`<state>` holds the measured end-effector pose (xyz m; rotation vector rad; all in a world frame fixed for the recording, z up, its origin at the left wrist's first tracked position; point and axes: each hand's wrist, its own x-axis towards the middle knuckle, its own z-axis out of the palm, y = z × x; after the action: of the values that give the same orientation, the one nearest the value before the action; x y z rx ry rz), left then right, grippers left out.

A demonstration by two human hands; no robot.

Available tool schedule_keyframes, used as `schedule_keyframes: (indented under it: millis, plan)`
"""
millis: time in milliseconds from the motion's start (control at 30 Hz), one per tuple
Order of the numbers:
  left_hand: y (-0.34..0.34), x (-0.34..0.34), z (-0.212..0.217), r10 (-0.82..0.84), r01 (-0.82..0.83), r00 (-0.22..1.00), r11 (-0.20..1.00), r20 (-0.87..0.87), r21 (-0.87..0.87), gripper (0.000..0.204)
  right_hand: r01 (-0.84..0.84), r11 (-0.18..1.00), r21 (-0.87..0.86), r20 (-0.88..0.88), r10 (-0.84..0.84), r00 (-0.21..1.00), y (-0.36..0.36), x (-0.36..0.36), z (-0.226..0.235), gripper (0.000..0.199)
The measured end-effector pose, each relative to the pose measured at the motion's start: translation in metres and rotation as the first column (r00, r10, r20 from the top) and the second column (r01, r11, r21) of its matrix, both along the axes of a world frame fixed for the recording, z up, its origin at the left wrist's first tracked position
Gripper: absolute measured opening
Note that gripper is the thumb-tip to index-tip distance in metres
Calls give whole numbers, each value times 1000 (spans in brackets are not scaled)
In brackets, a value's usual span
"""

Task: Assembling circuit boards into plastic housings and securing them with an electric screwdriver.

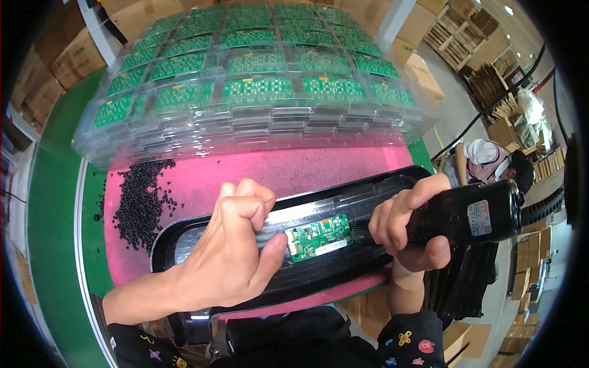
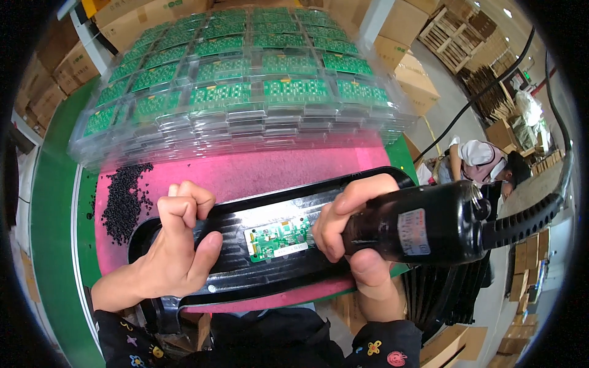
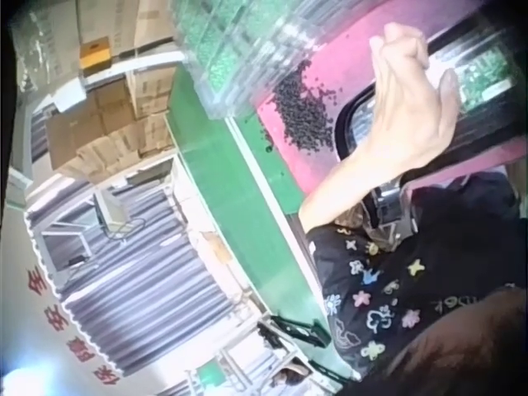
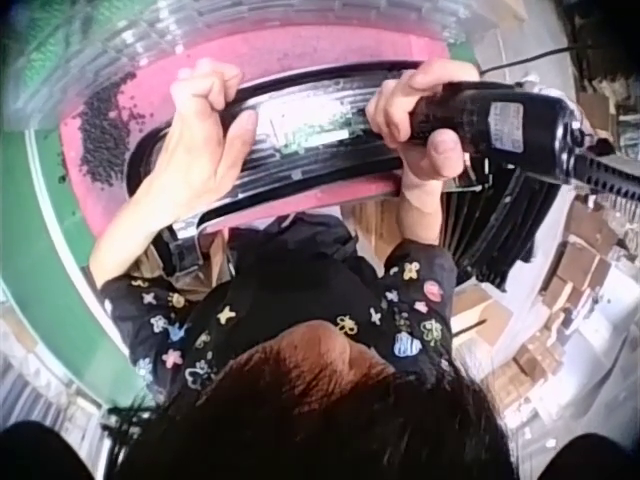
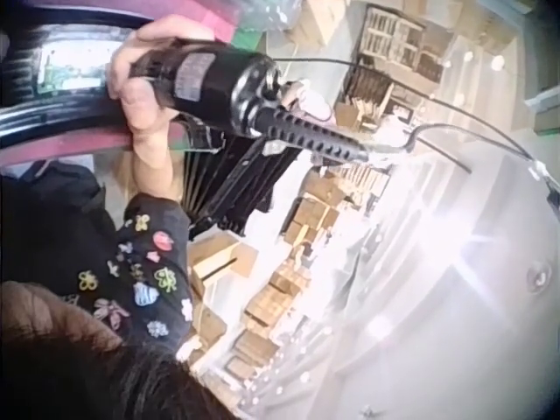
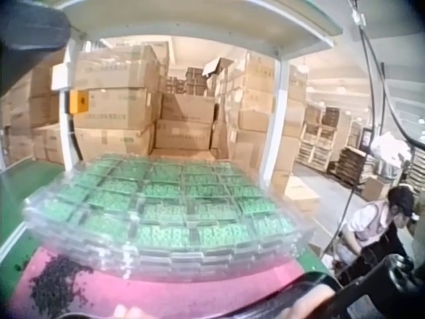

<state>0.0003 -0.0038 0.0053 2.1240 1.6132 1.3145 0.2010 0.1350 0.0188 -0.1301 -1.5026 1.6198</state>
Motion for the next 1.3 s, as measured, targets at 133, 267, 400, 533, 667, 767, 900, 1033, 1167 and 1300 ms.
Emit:
schedule_keyframes:
  millis: [133, 267, 400, 533, 667, 767, 900, 1033, 1167, 1300]
  plan:
    - [-3, 4, 4, -11, 11, 1000, 1000, 0, -28, 45, -23, 1000, -6, 18, 23, 1000, -2, -2, -3, 53]
    - [-3, 5, 5, -15, 14, 1000, 999, -26, -50, 45, -95, 995, 11, 38, 95, 995, 1, -4, -8, 70]
    - [-1, 6, 6, 4, -8, 999, 998, -52, -70, 37, -110, 993, 34, -15, 110, 994, 10, -1, -7, 80]
    - [-3, 5, 9, 36, -43, 996, 995, -80, -86, 28, 13, 952, -304, -86, -41, 995, 23, -4, -5, 49]
    - [-6, 7, 17, 47, -56, 990, 996, -132, -66, 25, 120, 735, -667, -20, -178, 984, 42, -2, 1, 20]
    - [-6, 0, 30, 87, -98, 971, 994, -225, -38, 21, 85, 799, -595, 10, -98, 995, 30, 11, 3, 31]
    - [-6, -13, 47, 221, -227, 966, 973, -132, -33, 17, 130, 803, -582, 68, -110, 992, -9, 50, 28, 32]
    - [-15, -31, 44, 198, -304, 894, 927, -401, -219, 25, 403, 895, -194, 39, -403, 914, -14, 105, 32, 70]
    - [-22, -51, 10, 69, -296, 808, 906, -586, -301, 26, 614, 786, 72, 7, -616, 788, 10, 169, 41, 47]
    - [-37, -47, 5, 147, -330, 826, 909, -544, -256, 24, 862, 433, 263, 54, -899, 436, 52, 247, 32, 40]
